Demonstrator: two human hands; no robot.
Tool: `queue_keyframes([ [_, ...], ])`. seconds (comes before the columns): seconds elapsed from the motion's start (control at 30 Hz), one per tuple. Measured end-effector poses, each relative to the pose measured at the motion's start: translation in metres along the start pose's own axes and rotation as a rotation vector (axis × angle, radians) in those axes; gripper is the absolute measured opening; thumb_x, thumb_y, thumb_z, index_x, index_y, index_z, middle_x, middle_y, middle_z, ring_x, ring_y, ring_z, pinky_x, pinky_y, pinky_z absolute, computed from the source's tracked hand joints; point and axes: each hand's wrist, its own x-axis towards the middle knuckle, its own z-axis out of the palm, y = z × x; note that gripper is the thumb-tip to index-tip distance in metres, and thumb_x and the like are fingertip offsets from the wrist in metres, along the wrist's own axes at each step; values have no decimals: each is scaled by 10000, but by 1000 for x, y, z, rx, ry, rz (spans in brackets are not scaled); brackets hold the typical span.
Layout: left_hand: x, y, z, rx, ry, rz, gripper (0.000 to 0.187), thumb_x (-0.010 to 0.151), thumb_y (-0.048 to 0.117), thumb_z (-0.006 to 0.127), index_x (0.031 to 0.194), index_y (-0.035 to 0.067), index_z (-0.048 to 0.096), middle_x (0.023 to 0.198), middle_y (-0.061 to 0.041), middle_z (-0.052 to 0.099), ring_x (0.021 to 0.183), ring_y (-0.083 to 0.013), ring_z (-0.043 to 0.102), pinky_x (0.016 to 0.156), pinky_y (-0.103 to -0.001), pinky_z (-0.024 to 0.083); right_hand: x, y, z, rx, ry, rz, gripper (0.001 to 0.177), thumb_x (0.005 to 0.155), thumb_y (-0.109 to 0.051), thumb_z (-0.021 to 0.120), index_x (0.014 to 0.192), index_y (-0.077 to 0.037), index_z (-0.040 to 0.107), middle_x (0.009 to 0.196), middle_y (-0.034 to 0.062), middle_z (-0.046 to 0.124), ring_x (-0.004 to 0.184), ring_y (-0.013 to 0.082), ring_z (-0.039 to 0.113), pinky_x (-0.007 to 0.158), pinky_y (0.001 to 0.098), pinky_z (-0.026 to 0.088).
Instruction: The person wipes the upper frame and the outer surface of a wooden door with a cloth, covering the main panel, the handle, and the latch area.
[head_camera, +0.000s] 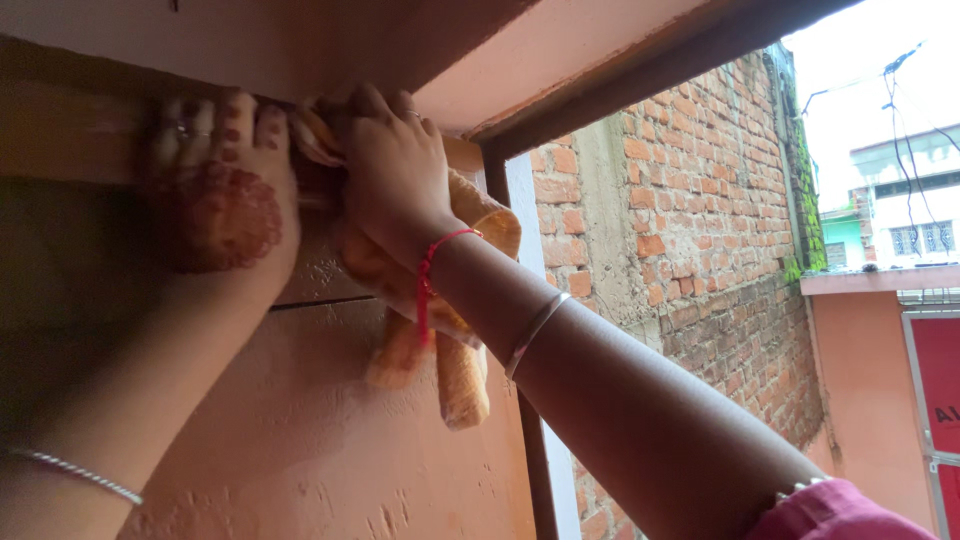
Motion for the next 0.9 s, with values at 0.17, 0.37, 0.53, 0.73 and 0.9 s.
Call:
queue_keyframes([
  [0.17, -8, 13, 5, -76, 60, 11, 313, 1162, 210, 496, 1333, -5, 646, 1424, -199, 584, 1371, -417, 489, 1223, -511, 335, -6, 9, 1, 4, 51, -89, 439, 840, -139, 604, 1267, -166, 701, 1194, 50, 609, 1163, 312, 556, 944, 455, 474],
  [0.37, -7, 14, -3, 35, 15, 36, 394, 1078, 289, 602, 1331, -7, 655, 1384, -218, 595, 1349, -378, 512, 1257, -504, 316, -15, 53, 2, -131, -63, -29, 303, 877, -156, 621, 1148, -213, 745, 1164, 19, 618, 1137, 277, 566, 921, 441, 468],
  [0.53, -5, 22, -11, 57, -17, 5, 515, 1014, 333, 604, 1395, -12, 634, 1426, -248, 565, 1379, -414, 478, 1201, -507, 289, -20, 56, 0, -106, -70, 14, 442, 808, -98, 634, 1236, -162, 721, 1126, 45, 613, 1098, 312, 561, 881, 447, 466],
  [0.73, -3, 37, 7, 169, 16, -22, 612, 1100, 582, 503, 1426, 80, 629, 1458, -312, 496, 1428, -461, 404, 1268, -578, 118, -25, 54, -4, -56, -87, 60, 346, 805, -121, 653, 1132, -181, 750, 1163, 56, 604, 1133, 309, 556, 943, 427, 476],
  [0.9, -20, 24, 20, 179, 18, 38, 595, 1116, 543, 413, 1424, 73, 611, 1434, -321, 457, 1374, -441, 368, 1283, -552, 94, -30, 67, -6, -79, -76, -16, 516, 671, -144, 664, 1183, -155, 727, 1147, 63, 597, 1113, 325, 537, 913, 445, 452],
])
